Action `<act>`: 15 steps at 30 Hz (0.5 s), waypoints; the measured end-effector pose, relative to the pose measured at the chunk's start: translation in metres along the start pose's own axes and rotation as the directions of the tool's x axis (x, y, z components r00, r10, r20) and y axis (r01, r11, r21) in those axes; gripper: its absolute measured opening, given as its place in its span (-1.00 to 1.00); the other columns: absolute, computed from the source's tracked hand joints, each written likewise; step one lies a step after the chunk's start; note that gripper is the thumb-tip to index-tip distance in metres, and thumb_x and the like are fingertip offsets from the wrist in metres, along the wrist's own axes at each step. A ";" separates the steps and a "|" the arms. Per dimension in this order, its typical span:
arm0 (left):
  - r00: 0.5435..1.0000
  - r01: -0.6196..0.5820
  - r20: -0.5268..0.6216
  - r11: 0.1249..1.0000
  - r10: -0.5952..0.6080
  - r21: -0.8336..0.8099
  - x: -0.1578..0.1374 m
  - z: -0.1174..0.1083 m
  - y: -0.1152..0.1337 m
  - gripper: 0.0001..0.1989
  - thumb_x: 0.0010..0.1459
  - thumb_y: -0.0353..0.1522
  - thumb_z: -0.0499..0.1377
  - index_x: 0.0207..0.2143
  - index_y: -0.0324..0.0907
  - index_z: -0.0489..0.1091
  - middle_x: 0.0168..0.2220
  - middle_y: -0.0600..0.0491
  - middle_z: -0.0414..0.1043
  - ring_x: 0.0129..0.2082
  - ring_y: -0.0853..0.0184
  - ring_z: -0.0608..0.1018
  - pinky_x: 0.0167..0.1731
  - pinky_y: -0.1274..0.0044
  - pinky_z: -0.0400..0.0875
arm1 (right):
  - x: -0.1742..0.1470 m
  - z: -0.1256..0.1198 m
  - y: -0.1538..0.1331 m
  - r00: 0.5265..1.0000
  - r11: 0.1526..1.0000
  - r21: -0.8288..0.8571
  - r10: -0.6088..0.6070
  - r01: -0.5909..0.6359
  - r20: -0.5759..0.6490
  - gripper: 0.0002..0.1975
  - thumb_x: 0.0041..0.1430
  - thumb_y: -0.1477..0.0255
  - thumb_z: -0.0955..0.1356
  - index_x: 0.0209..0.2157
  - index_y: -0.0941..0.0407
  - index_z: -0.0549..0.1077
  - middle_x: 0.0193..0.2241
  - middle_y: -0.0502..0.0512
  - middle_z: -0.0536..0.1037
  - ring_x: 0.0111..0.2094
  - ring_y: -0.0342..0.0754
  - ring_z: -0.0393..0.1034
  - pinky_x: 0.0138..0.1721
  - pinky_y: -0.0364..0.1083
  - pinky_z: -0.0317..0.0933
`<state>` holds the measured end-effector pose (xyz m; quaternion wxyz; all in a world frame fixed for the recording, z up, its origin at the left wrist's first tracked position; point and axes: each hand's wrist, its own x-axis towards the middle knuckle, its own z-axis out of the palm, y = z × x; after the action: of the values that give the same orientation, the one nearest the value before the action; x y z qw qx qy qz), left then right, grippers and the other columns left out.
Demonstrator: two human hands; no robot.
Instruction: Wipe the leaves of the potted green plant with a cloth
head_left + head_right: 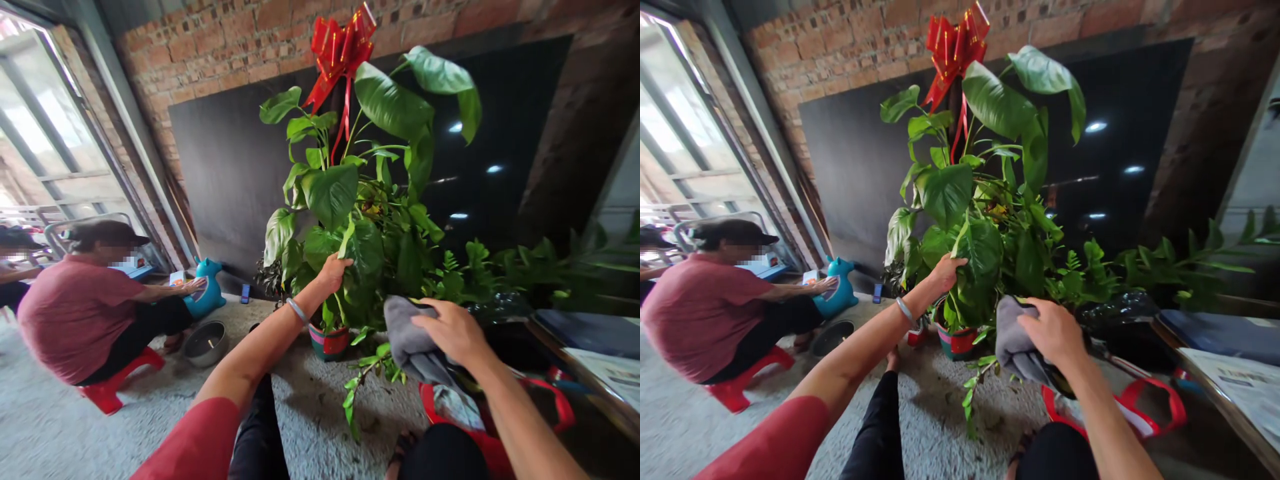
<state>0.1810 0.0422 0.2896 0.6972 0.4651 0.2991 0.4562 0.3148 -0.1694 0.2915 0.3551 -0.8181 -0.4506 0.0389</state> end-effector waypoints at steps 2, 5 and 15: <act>0.999 -0.028 0.017 0.999 0.028 0.018 -0.002 -0.005 0.001 -0.84 -0.14 -0.60 0.27 -0.48 -0.23 0.44 -0.57 0.12 0.44 -0.58 0.39 0.47 -0.41 0.50 0.40 | 0.003 -0.024 0.006 0.985 0.995 0.096 0.022 -0.006 -0.169 -0.53 -0.11 0.20 0.38 -0.16 0.14 0.63 -0.19 0.30 0.66 -0.12 0.28 0.54 -0.07 0.09 0.34; 0.997 -0.062 0.038 0.998 0.062 0.012 -0.004 -0.001 -0.002 -0.83 -0.17 -0.61 0.24 -0.48 -0.22 0.44 -0.58 0.14 0.43 -0.59 0.41 0.45 -0.44 0.53 0.37 | 0.033 -0.050 -0.014 0.857 0.983 0.124 -0.052 0.133 -0.512 -0.45 0.02 0.12 0.34 -0.04 0.16 0.57 -0.12 0.28 0.64 -0.04 0.22 0.52 0.01 0.06 0.31; 0.991 -0.118 0.073 0.990 0.112 0.080 -0.009 -0.021 0.000 -0.80 -0.17 -0.45 0.36 -0.40 -0.21 0.47 -0.56 0.14 0.46 -0.58 0.38 0.47 -0.46 0.51 0.39 | 0.026 0.047 0.027 0.990 0.989 -0.120 0.094 -0.082 0.102 -0.68 -0.11 0.42 0.38 -0.26 0.09 0.66 -0.18 0.28 0.69 -0.08 0.22 0.59 -0.05 0.03 0.41</act>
<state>0.1599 0.0413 0.2816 0.6593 0.5257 0.2670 0.4665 0.3311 -0.1326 0.2464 0.2804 -0.8531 -0.4340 0.0721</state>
